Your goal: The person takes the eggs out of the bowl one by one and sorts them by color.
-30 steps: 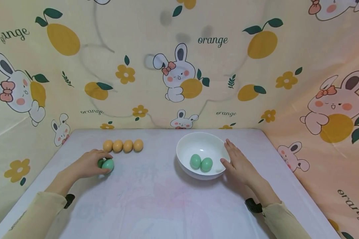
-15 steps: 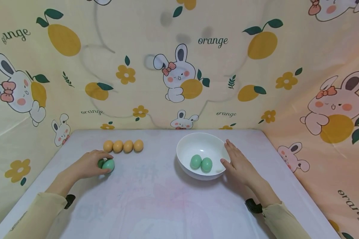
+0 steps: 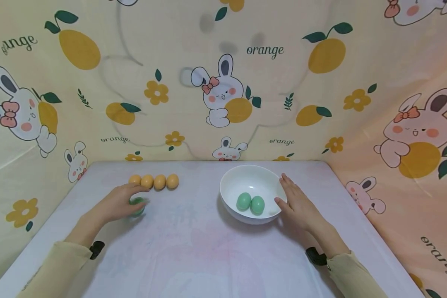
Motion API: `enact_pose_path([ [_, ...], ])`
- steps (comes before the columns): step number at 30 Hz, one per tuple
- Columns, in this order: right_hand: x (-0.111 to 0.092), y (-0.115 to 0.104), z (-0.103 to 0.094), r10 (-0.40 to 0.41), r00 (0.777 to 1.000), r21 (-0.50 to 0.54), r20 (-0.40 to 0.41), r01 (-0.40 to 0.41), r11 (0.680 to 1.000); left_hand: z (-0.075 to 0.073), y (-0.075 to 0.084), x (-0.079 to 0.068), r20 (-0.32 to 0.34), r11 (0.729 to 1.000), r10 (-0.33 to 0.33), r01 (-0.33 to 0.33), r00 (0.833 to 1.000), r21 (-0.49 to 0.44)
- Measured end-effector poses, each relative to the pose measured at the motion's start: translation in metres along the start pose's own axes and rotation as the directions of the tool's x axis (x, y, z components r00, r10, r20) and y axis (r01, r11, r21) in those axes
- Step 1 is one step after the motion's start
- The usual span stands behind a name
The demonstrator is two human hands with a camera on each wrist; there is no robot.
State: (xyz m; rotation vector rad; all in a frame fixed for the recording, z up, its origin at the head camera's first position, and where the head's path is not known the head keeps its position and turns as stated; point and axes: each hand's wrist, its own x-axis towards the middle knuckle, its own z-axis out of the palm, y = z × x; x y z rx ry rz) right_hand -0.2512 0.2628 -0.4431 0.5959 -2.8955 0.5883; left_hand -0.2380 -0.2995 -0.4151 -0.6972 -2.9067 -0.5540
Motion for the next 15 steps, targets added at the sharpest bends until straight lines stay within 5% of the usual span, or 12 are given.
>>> enact_pose_path([
  [15,-0.001,0.000,-0.001,-0.005,1.000,0.002,-0.001,0.005,1.000,0.024,0.051,0.044,-0.232,0.977,0.135,-0.169,0.963,-0.134],
])
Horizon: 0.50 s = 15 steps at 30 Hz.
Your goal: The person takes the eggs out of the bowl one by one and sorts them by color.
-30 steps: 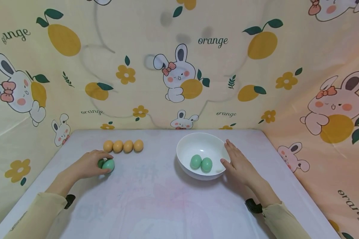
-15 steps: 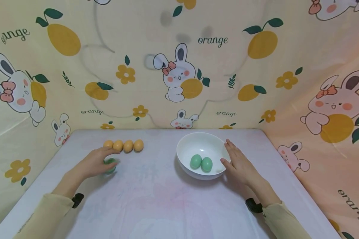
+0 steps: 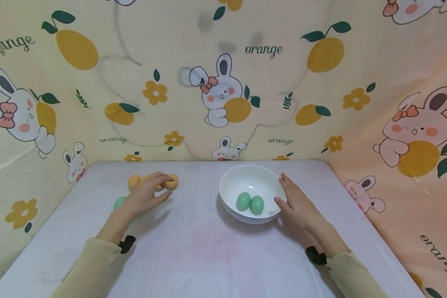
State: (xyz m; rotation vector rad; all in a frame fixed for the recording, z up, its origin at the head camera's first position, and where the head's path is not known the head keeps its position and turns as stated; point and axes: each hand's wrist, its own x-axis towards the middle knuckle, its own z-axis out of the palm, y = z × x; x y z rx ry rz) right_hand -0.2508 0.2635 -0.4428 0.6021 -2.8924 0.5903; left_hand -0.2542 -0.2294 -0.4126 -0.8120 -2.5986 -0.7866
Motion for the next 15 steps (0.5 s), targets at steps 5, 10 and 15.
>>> enact_pose_path([
  [5,0.000,-0.001,-0.001,-0.001,1.000,0.004,0.000,0.001,1.000,0.016,0.017,0.018,-0.013,0.998,0.059,-0.059,0.998,-0.033],
  [10,0.001,-0.001,-0.001,-0.001,1.000,0.003,-0.002,0.001,1.000,0.032,0.033,0.034,-0.031,0.994,0.090,-0.092,0.995,-0.063],
  [15,0.001,-0.001,0.000,-0.001,1.000,0.006,-0.001,0.001,1.000,0.048,0.048,0.049,-0.027,0.988,0.116,-0.118,0.993,-0.096],
])
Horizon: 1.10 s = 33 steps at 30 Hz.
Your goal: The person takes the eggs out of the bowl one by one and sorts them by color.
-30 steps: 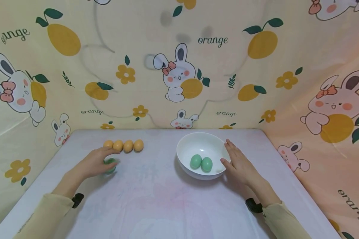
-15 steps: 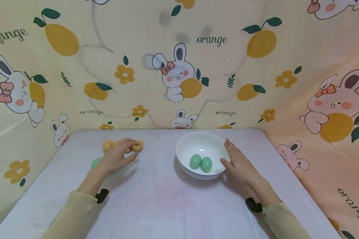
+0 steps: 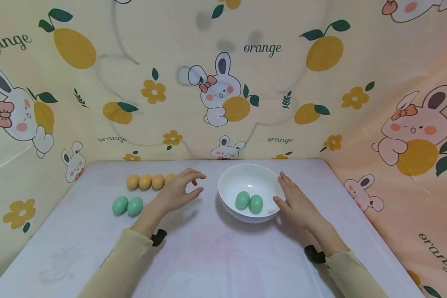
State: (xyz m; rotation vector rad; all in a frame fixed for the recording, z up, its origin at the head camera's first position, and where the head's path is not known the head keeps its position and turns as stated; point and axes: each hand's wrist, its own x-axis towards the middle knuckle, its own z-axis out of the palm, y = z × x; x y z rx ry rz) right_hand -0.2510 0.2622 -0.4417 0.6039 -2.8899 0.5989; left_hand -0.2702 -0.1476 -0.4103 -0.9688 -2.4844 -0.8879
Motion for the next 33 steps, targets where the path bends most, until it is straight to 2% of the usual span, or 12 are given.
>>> enact_pose_path([
  [12,-0.001,0.001,-0.001,-0.011,1.000,0.000,-0.005,0.011,1.000,0.034,0.026,0.035,0.050,0.996,0.072,-0.069,0.996,-0.050],
  [16,0.000,0.002,0.000,-0.012,1.000,-0.001,-0.007,0.012,1.000,0.045,0.034,0.046,0.094,0.995,0.089,-0.084,0.992,-0.057],
  [21,0.000,0.003,0.001,-0.013,1.000,0.002,-0.007,0.013,1.000,0.053,0.042,0.058,0.184,0.996,0.086,-0.079,0.979,-0.044],
  [27,-0.001,0.002,0.001,-0.011,1.000,0.009,-0.006,0.011,1.000,0.062,0.045,0.074,0.300,0.997,0.073,-0.077,0.951,0.002],
  [30,0.000,0.002,0.001,-0.007,1.000,0.001,-0.005,0.007,1.000,0.066,0.046,0.082,0.384,0.998,0.049,-0.061,0.922,0.020],
  [33,0.000,0.003,0.002,-0.007,1.000,-0.003,-0.005,0.007,1.000,0.068,0.047,0.088,0.465,0.999,0.025,-0.037,0.885,0.017],
])
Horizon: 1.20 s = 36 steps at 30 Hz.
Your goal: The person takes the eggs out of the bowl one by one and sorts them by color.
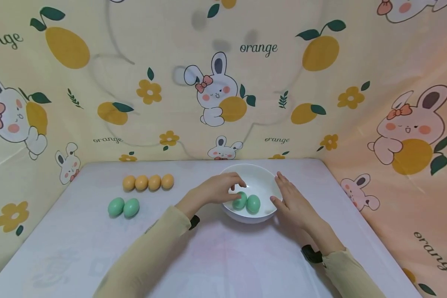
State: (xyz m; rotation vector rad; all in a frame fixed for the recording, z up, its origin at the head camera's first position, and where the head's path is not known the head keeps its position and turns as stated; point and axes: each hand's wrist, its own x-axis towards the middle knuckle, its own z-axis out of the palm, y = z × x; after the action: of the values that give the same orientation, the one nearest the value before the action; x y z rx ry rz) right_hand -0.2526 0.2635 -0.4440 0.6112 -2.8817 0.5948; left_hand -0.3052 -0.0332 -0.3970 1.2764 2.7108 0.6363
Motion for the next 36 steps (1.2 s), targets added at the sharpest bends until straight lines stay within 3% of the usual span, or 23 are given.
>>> enact_pose_path([
  [6,0.000,0.001,0.000,-0.004,1.000,0.001,0.002,0.004,1.000,0.000,0.002,0.010,0.107,1.000,-0.030,0.029,0.994,0.012],
  [16,0.001,-0.002,-0.001,0.003,1.000,0.002,0.000,-0.003,1.000,0.002,0.003,0.018,0.196,0.995,-0.048,0.029,0.979,0.099],
  [23,0.001,0.001,0.000,0.003,1.000,-0.006,0.005,-0.002,1.000,0.005,0.003,0.020,0.206,0.991,-0.044,0.017,0.978,0.130],
  [36,0.001,0.000,0.000,0.005,1.000,0.002,0.005,-0.005,1.000,0.004,0.003,0.019,0.191,0.996,-0.019,0.002,0.981,0.090],
])
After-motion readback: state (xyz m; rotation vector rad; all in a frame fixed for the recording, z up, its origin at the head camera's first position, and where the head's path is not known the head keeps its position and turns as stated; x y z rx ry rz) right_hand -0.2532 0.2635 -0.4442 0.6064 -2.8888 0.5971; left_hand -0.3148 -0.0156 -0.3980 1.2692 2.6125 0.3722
